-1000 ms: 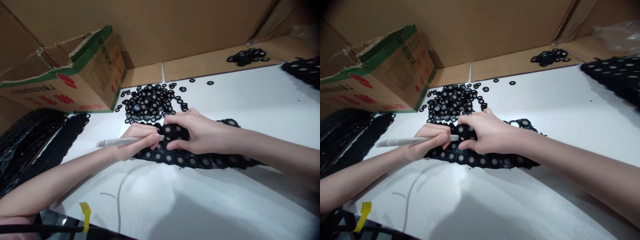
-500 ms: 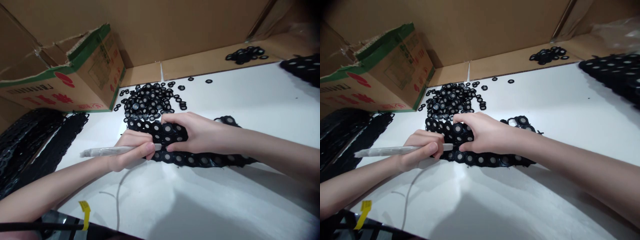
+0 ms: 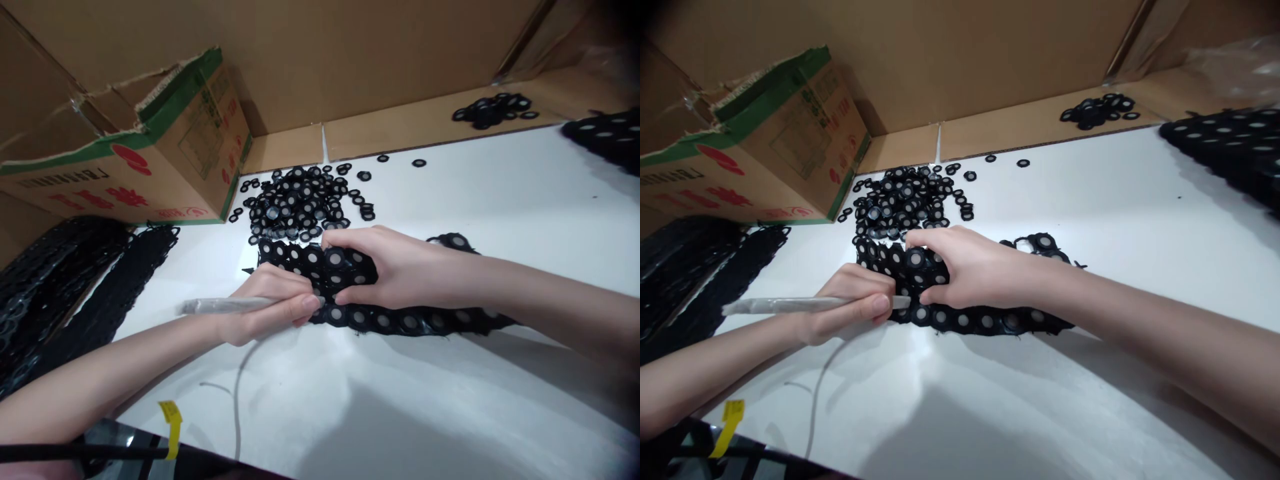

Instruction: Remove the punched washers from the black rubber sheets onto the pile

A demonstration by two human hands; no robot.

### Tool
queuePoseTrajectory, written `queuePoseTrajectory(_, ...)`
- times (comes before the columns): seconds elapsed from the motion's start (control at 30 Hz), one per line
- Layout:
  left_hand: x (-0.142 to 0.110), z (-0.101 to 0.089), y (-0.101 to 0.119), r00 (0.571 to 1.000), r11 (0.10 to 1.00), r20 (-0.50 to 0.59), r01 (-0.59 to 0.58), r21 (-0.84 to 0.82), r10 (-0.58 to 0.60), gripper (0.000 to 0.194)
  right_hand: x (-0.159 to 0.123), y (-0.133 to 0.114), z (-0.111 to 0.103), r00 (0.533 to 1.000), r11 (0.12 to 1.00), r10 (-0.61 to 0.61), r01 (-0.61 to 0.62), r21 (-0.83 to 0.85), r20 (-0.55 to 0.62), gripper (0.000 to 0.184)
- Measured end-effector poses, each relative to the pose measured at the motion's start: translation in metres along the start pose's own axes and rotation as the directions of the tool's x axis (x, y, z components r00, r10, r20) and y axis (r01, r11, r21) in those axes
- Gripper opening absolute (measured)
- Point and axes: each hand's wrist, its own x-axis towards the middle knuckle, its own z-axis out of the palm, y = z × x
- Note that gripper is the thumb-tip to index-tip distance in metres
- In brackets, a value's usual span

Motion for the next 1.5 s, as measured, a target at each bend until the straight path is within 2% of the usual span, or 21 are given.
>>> queuePoseTrajectory(0.2,-0.003,-0.002,-0.003,0.997,1.0,-0.073,0.021,0.009,-0.02,0.044,-0.001,0.003,0.001,1.0,1.0,-0.025,0.025,-0.008,-0.009,0.031)
queuePoseTrajectory(0.37,-0.003,0.0,-0.002,0.999,0.999,-0.042,-0.018,0.028,0.019,0.043,-0.001,0.002,0.001,1.0,0.999,-0.031,0.031,-0.025,0.006,0.023)
queuePoseTrajectory(0.47,-0.003,-0.001,-0.001,0.999,1.0,-0.047,-0.001,0.031,0.003,0.044,-0.002,-0.001,0.001,0.998,0.999,-0.015,0.018,-0.045,0.057,0.03)
queuePoseTrajectory(0.57,-0.004,-0.002,-0.001,0.998,0.999,-0.061,-0.033,0.041,0.035,0.042,-0.002,-0.006,0.002,0.997,0.998,0.009,-0.005,-0.056,0.072,0.04)
queuePoseTrajectory(0.73,-0.007,-0.001,0.001,0.992,0.997,-0.097,-0.077,0.027,0.079,0.042,-0.004,-0.012,0.003,0.997,0.998,0.026,-0.022,-0.063,0.071,0.033)
queuePoseTrajectory(0.83,-0.011,0.001,0.004,0.991,0.998,-0.123,-0.063,-0.027,0.059,0.046,-0.005,-0.011,0.004,0.998,0.999,0.015,-0.013,-0.037,0.057,0.033)
queuePoseTrajectory(1.03,-0.015,0.004,0.009,0.997,0.995,-0.042,0.059,-0.082,-0.062,0.046,-0.005,-0.006,0.005,0.998,0.999,-0.041,0.041,0.015,0.042,0.031)
queuePoseTrajectory(1.4,-0.01,0.006,0.011,0.994,0.99,-0.031,0.097,-0.107,-0.101,0.044,-0.006,-0.009,0.004,0.995,0.995,-0.084,0.081,0.051,0.051,0.029)
queuePoseTrajectory(1.5,-0.009,0.006,0.009,0.996,0.989,0.009,0.085,-0.123,-0.085,0.042,-0.006,-0.009,0.005,0.994,0.995,-0.091,0.087,0.058,0.061,0.027)
